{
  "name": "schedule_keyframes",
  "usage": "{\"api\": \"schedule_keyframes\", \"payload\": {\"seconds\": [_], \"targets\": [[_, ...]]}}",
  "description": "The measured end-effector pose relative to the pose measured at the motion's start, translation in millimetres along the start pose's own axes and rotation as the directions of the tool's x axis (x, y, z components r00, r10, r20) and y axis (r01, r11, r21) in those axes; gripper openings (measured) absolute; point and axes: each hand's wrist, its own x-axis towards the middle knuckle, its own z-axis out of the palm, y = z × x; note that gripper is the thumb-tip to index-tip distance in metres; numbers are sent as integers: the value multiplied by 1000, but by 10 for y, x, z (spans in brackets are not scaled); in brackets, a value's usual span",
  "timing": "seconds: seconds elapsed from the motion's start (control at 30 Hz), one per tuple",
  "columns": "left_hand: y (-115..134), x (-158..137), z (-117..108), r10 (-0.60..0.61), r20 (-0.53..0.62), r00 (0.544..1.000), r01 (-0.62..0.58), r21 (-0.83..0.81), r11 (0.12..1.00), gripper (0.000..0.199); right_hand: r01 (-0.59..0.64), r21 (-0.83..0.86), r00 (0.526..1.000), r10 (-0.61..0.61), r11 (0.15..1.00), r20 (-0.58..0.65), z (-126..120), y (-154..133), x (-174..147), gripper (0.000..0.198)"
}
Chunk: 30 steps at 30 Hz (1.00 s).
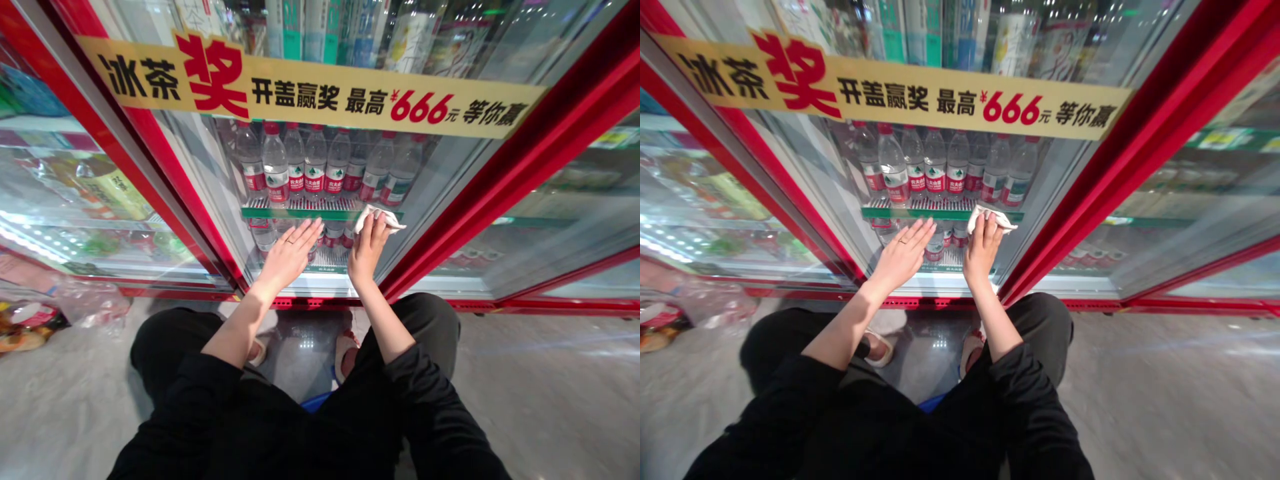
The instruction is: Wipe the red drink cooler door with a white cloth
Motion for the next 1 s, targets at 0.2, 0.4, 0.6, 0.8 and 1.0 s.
{"api": "schedule_keyframes", "payload": {"seconds": [0.2, 0.4, 0.6, 0.8, 1.0], "targets": [[20, -27, -108, 12, 5, 1000, -12, -45, 999, 74, 250, 9, 953, -248, 968, 172, -31, -214, -124, 56], [-13, -81, -109, -32, -34, 999, 32, -4, 999, 76, 156, 3, 978, -155, 988, 141, -106, 10, -210, 54], [-106, -90, -61, -153, -181, 971, 160, 21, 987, 84, 38, 10, 993, -39, 999, 111, 13, -316, -3, 65], [-195, -145, -16, -138, -208, 968, 153, 58, 986, 88, 309, -1, 933, -302, 951, 197, -41, -251, -159, 56], [-213, -160, 85, -159, -187, 970, 172, 58, 983, 87, 142, -18, 987, -140, 990, 81, -86, -87, -106, 59]]}}
